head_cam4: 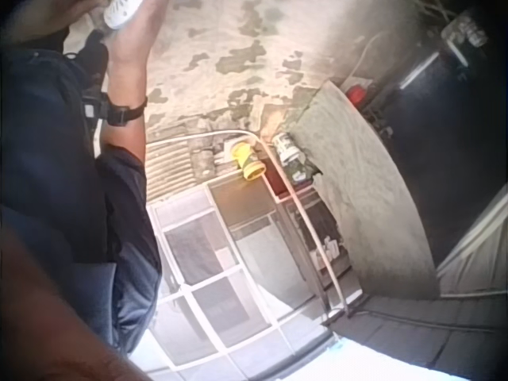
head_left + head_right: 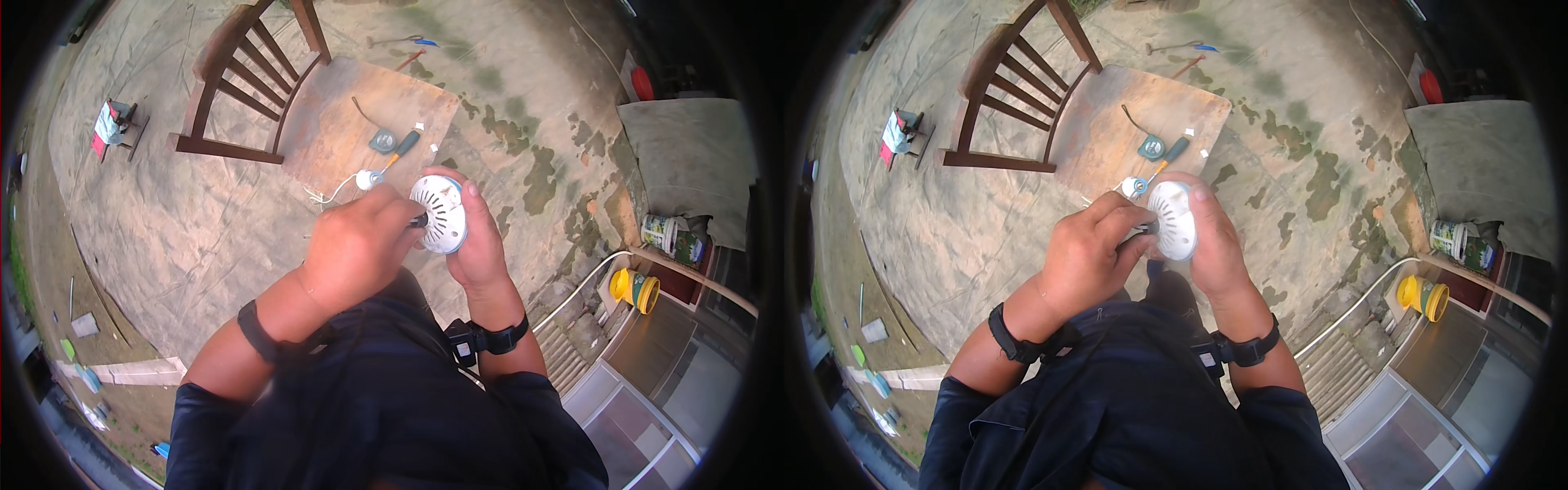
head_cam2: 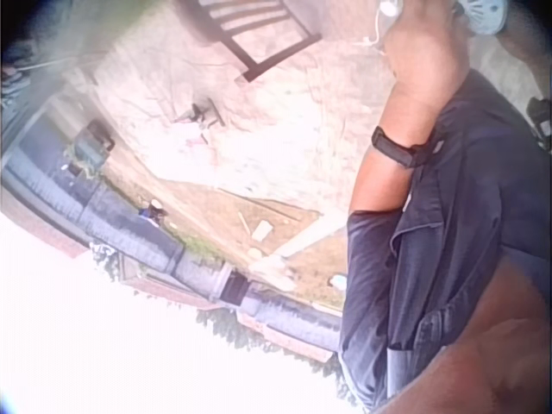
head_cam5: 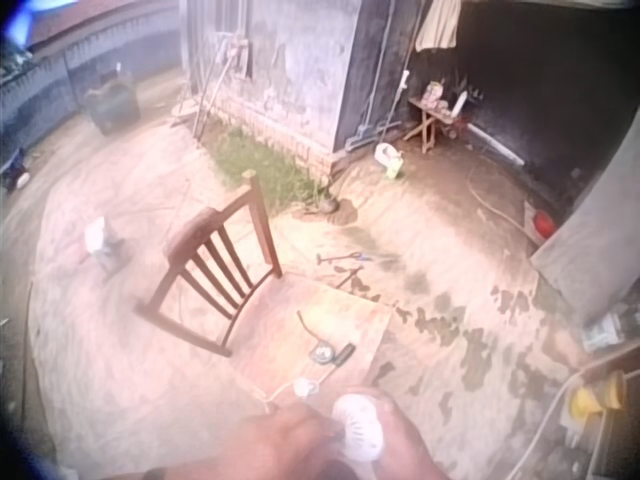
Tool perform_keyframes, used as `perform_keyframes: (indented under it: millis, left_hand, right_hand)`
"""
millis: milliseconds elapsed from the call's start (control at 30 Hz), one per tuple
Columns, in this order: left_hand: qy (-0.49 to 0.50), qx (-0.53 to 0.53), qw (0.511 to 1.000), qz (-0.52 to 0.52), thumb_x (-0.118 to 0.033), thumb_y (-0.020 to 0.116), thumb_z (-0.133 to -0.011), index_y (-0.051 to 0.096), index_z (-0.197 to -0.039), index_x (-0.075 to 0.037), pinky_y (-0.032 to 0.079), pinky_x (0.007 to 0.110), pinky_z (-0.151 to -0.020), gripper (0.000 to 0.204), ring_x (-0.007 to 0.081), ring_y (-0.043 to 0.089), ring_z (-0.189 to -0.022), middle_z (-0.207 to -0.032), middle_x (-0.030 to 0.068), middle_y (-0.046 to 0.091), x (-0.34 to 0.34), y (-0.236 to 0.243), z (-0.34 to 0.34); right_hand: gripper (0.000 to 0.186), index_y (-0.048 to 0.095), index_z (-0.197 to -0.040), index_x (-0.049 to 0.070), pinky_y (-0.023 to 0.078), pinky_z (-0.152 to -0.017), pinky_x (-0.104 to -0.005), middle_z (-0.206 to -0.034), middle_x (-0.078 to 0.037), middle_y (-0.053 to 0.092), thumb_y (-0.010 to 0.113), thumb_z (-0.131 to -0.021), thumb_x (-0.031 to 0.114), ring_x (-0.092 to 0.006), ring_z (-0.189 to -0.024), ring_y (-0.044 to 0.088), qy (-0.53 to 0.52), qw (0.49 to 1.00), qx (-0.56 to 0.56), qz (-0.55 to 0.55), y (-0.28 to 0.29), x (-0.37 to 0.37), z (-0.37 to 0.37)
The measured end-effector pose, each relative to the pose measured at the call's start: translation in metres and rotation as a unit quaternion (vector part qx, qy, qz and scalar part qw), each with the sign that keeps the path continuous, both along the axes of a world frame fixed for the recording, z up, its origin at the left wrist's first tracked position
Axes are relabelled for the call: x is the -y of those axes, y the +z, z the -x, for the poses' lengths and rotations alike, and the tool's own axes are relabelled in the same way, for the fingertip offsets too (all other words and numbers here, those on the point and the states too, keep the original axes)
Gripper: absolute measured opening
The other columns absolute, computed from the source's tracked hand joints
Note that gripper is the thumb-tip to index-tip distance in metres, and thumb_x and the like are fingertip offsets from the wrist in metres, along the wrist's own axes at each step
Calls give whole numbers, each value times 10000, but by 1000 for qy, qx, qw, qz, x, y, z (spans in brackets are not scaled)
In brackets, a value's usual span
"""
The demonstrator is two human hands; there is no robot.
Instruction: Disassemble a light fixture using a screwdriver and pliers to inspect the wiring.
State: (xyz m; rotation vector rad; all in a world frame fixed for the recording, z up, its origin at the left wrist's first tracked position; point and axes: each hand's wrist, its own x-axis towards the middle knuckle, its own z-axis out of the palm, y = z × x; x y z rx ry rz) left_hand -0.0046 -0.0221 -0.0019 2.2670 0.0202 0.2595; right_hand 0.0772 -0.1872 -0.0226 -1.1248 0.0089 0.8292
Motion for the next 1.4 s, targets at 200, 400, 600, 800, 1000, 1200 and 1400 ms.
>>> perform_keyframes:
  millis: [200,400,600,800,1000,1200,1400]
  left_hand:
    - [23,-51,998,33,-203,895,-703,589,-1292,-80,591,416,-771,676,361,704,-929,-1199,149,646,3,7,3]
    - [-10,-125,991,43,-257,922,-648,505,-1403,-90,587,439,-828,879,389,692,-998,-1267,179,612,6,18,-6]
    - [-10,-102,993,51,-255,908,-657,498,-1422,-102,578,440,-833,881,390,686,-1011,-1220,180,619,-3,12,-3]
    - [11,-117,992,47,-234,904,-670,493,-1433,-90,567,418,-844,879,381,675,-1049,-1269,196,624,-27,-2,6]
    - [50,-255,953,159,-110,853,-721,448,-1487,-59,494,253,-588,868,82,534,-559,-1278,136,644,-45,-8,11]
    - [101,-167,967,164,10,759,-805,535,-1411,-62,470,253,-572,650,100,519,-582,-1199,115,663,-49,-6,15]
    - [-31,41,998,42,-81,799,-791,710,-1147,-114,560,362,-629,369,261,686,-720,-1022,85,659,-25,20,-7]
  right_hand:
    - [497,516,-1366,39,534,-747,-282,-1128,-76,619,349,-1095,420,-148,-919,625,-12,998,39,42,-1,-3,4]
    - [465,496,-1380,39,511,-848,-303,-1174,-75,605,384,-1098,391,-131,-1007,594,13,998,60,34,-2,-3,8]
    - [466,517,-1361,40,490,-929,-315,-1209,-84,602,367,-1103,398,-156,-1071,594,-11,990,123,74,-6,2,1]
    - [577,518,-1371,52,611,-681,-398,-1187,-184,681,326,-1078,511,-282,-1024,704,-43,998,31,40,-1,13,-15]
    - [557,508,-1393,52,616,-751,-403,-1192,-182,676,315,-1093,480,-305,-1021,716,-41,996,-55,-50,8,17,-27]
    - [561,507,-1387,34,613,-767,-387,-1197,-190,675,285,-1101,462,-302,-1036,712,-29,993,-62,-93,9,10,-26]
    - [575,516,-1378,55,593,-758,-392,-1193,-176,674,313,-1089,508,-275,-1019,700,-8,993,-71,-90,10,-4,-17]
